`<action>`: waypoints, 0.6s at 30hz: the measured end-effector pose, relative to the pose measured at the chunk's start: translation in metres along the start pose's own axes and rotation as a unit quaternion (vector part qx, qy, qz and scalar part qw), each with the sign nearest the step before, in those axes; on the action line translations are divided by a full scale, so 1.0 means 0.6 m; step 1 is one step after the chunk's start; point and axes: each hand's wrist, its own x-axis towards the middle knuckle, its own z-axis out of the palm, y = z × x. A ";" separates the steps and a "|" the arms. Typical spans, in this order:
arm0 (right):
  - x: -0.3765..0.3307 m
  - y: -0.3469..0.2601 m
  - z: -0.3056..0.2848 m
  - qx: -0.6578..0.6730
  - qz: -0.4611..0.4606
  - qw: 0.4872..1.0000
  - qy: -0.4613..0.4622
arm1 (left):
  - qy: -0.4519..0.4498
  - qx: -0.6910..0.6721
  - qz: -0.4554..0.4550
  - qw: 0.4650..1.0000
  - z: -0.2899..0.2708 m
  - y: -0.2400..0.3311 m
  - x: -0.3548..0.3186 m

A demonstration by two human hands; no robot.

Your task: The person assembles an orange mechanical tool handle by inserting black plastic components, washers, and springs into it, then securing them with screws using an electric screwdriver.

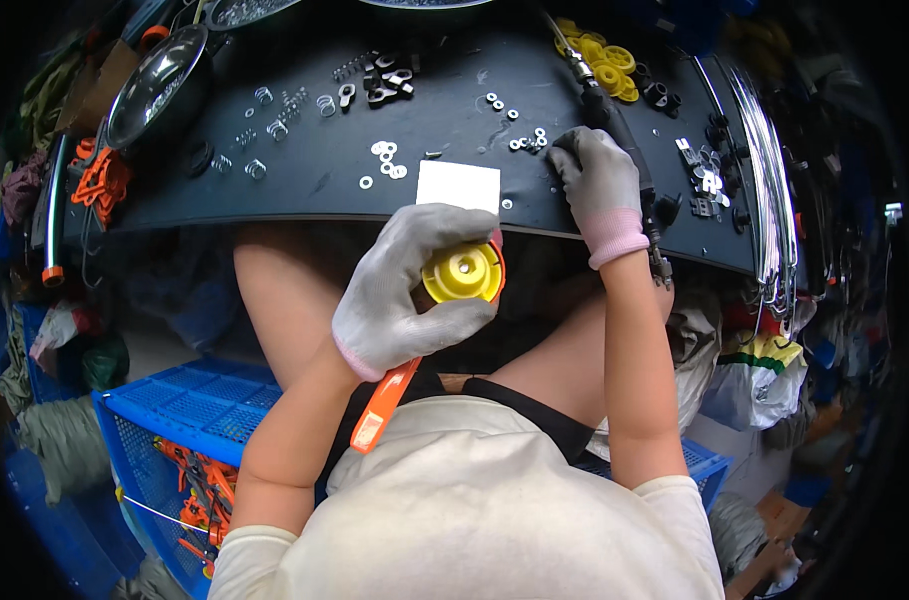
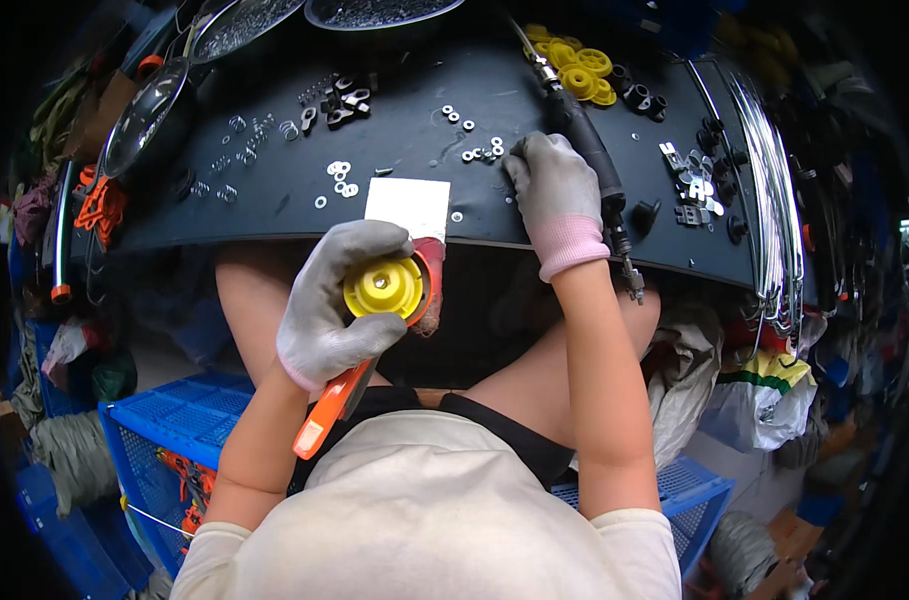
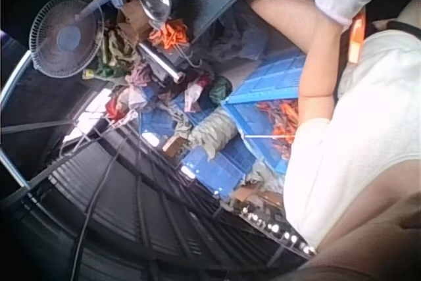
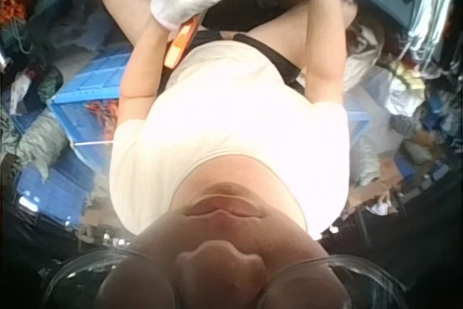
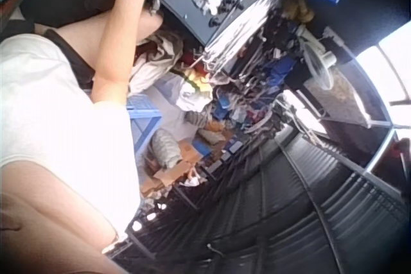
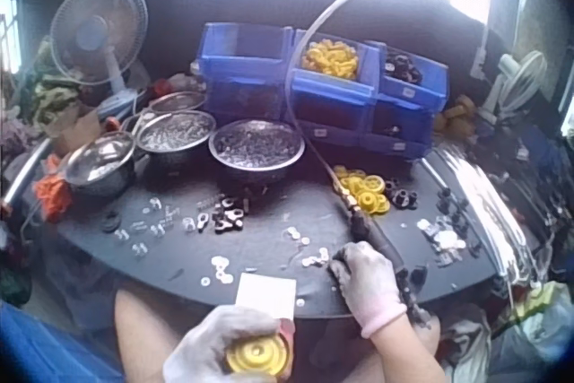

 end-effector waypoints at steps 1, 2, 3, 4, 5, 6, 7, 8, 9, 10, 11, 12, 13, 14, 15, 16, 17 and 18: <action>-0.005 0.001 -0.001 -0.017 -0.007 1.000 0.011 | 0.004 -0.004 -0.002 1.000 0.003 -0.003 -0.001; -0.004 0.004 -0.004 -0.062 -0.007 0.998 0.013 | 0.003 -0.072 -0.016 0.997 0.008 -0.007 0.000; -0.004 0.013 -0.007 -0.065 -0.037 0.997 0.032 | 0.003 -0.140 -0.028 0.990 0.013 -0.010 0.001; -0.007 0.006 -0.018 0.038 -0.066 0.997 0.034 | -0.005 -0.190 -0.043 0.981 0.016 -0.016 -0.001; -0.011 -0.008 -0.040 0.142 -0.094 0.985 0.035 | 0.002 -0.193 -0.044 0.980 0.012 -0.019 -0.001; -0.026 -0.046 -0.073 0.262 -0.103 0.959 0.017 | -0.003 -0.215 -0.029 0.976 0.009 -0.020 0.001; -0.045 -0.087 -0.100 0.380 -0.107 0.919 -0.003 | -0.007 -0.236 -0.015 0.971 0.008 -0.023 0.000; -0.054 -0.105 -0.118 0.319 -0.236 0.918 0.019 | -0.006 -0.244 -0.016 0.970 0.010 -0.024 0.001; -0.059 -0.116 -0.128 0.255 -0.360 0.896 0.039 | -0.016 -0.239 0.004 0.971 0.009 -0.024 0.003; -0.061 -0.116 -0.120 0.198 -0.410 0.889 0.046 | -0.025 -0.232 0.026 0.972 0.008 -0.024 0.004; -0.063 -0.115 -0.114 0.139 -0.457 0.877 0.053 | -0.024 -0.236 0.027 0.971 0.008 -0.022 0.003; -0.066 -0.117 -0.117 0.116 -0.466 0.875 0.058 | -0.027 -0.238 0.015 0.971 0.007 -0.018 0.002; -0.073 -0.122 -0.122 0.115 -0.471 0.873 0.054 | -0.025 -0.241 0.003 0.970 0.006 -0.017 0.002; -0.085 -0.129 -0.132 0.067 -0.455 0.887 0.038 | -0.020 -0.242 0.004 0.970 0.005 -0.014 0.001; -0.094 -0.132 -0.139 0.018 -0.436 0.899 0.023 | -0.020 -0.211 -0.001 0.977 0.004 -0.010 0.002; -0.101 -0.130 -0.137 0.019 -0.397 0.918 0.001 | -0.024 -0.179 -0.006 0.984 0.002 -0.007 0.001; -0.103 -0.132 -0.138 0.018 -0.399 0.917 0.001 | -0.021 -0.180 -0.004 0.983 0.003 -0.008 0.000; -0.105 -0.135 -0.138 0.006 -0.408 0.913 0.002 | -0.020 -0.188 -0.002 0.982 0.006 -0.010 -0.003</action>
